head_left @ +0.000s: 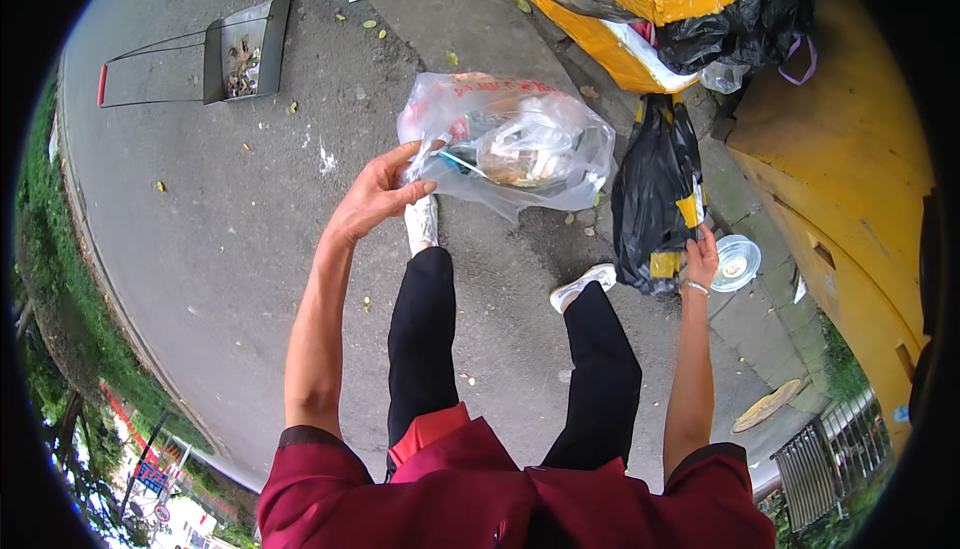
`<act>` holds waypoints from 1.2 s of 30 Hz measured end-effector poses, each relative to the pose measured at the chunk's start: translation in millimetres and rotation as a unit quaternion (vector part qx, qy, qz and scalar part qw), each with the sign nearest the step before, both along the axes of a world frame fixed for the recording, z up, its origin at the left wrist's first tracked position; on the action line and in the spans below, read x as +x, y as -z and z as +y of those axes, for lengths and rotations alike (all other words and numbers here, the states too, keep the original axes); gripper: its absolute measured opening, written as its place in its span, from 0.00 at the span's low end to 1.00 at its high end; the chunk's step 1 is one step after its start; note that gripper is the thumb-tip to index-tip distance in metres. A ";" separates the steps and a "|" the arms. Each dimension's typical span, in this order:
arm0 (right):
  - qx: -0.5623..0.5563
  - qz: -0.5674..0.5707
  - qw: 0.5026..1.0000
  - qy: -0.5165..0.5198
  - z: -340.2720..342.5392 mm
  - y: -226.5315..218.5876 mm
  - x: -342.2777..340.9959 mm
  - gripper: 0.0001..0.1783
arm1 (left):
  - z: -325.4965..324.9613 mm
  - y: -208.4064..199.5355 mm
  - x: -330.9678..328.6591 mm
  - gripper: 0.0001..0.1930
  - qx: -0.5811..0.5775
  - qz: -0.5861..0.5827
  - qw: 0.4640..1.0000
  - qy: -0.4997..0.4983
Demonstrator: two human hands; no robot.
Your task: The person sweeps scattered litter into a dustpan using a broom, then deposits the collected debris into a nearby recycling bin. They also pick up and place several plastic bags and a cardboard box into the bin, continuing to sweep the remaining debris around the area.
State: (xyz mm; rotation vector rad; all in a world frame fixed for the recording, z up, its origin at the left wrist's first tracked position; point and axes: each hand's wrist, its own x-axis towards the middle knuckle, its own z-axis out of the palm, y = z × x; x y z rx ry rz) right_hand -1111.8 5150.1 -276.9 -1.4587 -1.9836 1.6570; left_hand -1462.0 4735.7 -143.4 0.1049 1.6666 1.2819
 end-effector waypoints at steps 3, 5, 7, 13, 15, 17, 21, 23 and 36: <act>0.085 -0.044 0.995 -0.024 -7.6 -38.6 11.1 0.22 | -13.0 16.1 -11.0 0.30 0.031 -0.017 0.999 -0.008; 0.134 -0.086 0.984 -0.075 -15.8 -83.8 14.7 0.20 | -24.1 16.5 -11.7 0.30 0.040 -0.014 0.999 -0.029; 0.190 -0.119 0.971 -0.088 -33.6 -132.5 17.0 0.18 | -36.3 20.5 -15.5 0.31 0.039 -0.033 0.999 -0.016; 0.285 -0.109 0.928 -0.212 -66.2 -288.5 -30.1 0.15 | -60.8 28.6 -12.6 0.39 0.059 -0.096 0.993 0.029; 0.318 -0.102 0.910 -0.244 -74.0 -330.2 -45.5 0.14 | -66.5 31.4 -15.0 0.40 0.078 -0.114 0.990 0.008; 0.337 -0.081 0.894 -0.285 -84.9 -361.4 -66.3 0.13 | -68.5 32.7 -20.5 0.42 0.112 -0.120 0.986 -0.013; 0.299 -0.104 0.881 -0.351 -113.5 -382.3 -112.2 0.12 | -68.6 50.8 -37.5 0.45 0.136 -0.128 0.982 -0.020; 0.279 -0.139 0.858 -0.409 -123.0 -370.6 -138.0 0.11 | -56.5 36.9 -46.3 0.43 0.139 -0.111 0.984 -0.023; 0.339 -0.016 0.829 -0.444 -193.4 -247.7 -258.4 0.12 | -68.6 47.7 -33.5 0.43 0.172 -0.211 0.960 -0.061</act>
